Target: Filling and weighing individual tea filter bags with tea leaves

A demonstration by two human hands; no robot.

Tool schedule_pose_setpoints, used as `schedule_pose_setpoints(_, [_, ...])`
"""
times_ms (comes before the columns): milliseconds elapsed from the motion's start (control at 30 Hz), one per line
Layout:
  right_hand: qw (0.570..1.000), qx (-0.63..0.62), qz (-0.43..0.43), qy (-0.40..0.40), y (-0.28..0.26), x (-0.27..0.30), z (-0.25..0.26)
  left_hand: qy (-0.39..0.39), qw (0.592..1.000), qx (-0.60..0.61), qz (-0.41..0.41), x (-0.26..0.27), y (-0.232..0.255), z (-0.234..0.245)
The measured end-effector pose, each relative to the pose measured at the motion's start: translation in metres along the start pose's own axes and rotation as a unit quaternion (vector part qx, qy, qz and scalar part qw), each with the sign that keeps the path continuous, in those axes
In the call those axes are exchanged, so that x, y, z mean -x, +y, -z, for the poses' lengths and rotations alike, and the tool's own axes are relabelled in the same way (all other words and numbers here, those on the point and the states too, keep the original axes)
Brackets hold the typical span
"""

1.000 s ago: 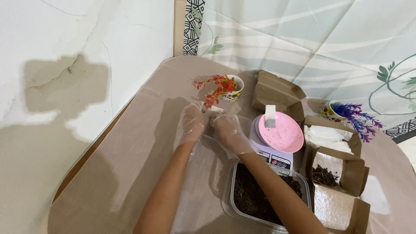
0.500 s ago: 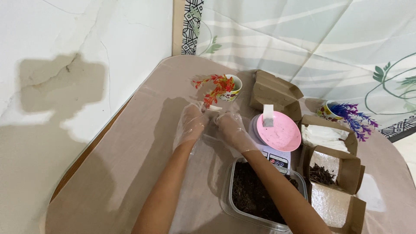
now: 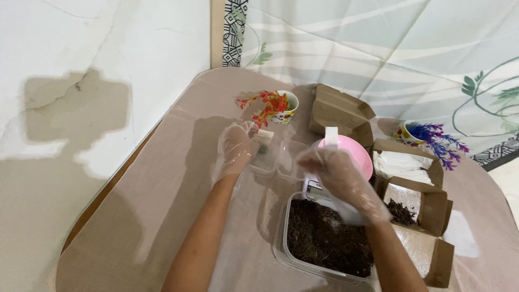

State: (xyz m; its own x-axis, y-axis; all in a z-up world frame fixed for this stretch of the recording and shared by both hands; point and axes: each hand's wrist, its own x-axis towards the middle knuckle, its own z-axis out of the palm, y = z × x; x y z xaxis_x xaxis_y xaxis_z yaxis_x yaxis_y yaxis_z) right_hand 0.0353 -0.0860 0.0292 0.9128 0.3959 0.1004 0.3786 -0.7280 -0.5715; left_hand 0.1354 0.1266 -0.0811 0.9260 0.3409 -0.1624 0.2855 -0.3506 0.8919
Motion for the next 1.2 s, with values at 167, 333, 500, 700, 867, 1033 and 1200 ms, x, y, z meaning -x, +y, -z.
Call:
schedule_pose_setpoints(167, [0.959,-0.059,-0.261,-0.092,-0.046,0.045,0.018,0.016,0.997,-0.076,0.007,-0.01,0.011,-0.007])
schedule_pose_setpoints(333, [0.974,0.03,-0.181,-0.132,0.028,0.054,0.005,0.038,0.995,-0.095,-0.003,0.001,0.016,-0.007])
schedule_pose_setpoints(500, [0.979,0.019,-0.164,-0.122,0.023,0.063,0.016,0.065,0.982,-0.143,-0.105,-0.084,-0.066,-0.062])
schedule_pose_setpoints(700, [0.981,0.045,-0.108,-0.156,0.032,0.062,0.012,0.076,0.992,-0.083,-0.065,-0.107,-0.059,-0.098])
schedule_pose_setpoints(867, [0.981,0.022,-0.122,-0.147,0.028,0.063,0.012,0.074,0.996,-0.004,-0.043,-0.187,-0.133,-0.15])
schedule_pose_setpoints(1033, [0.967,-0.014,-0.208,-0.146,0.03,0.067,0.011,0.076,0.988,-0.066,-0.121,-0.022,-0.022,-0.026])
schedule_pose_setpoints(1200, [0.936,0.0,-0.272,-0.225,0.027,0.069,0.037,0.107,0.961,-0.017,-0.256,-0.025,-0.035,-0.034])
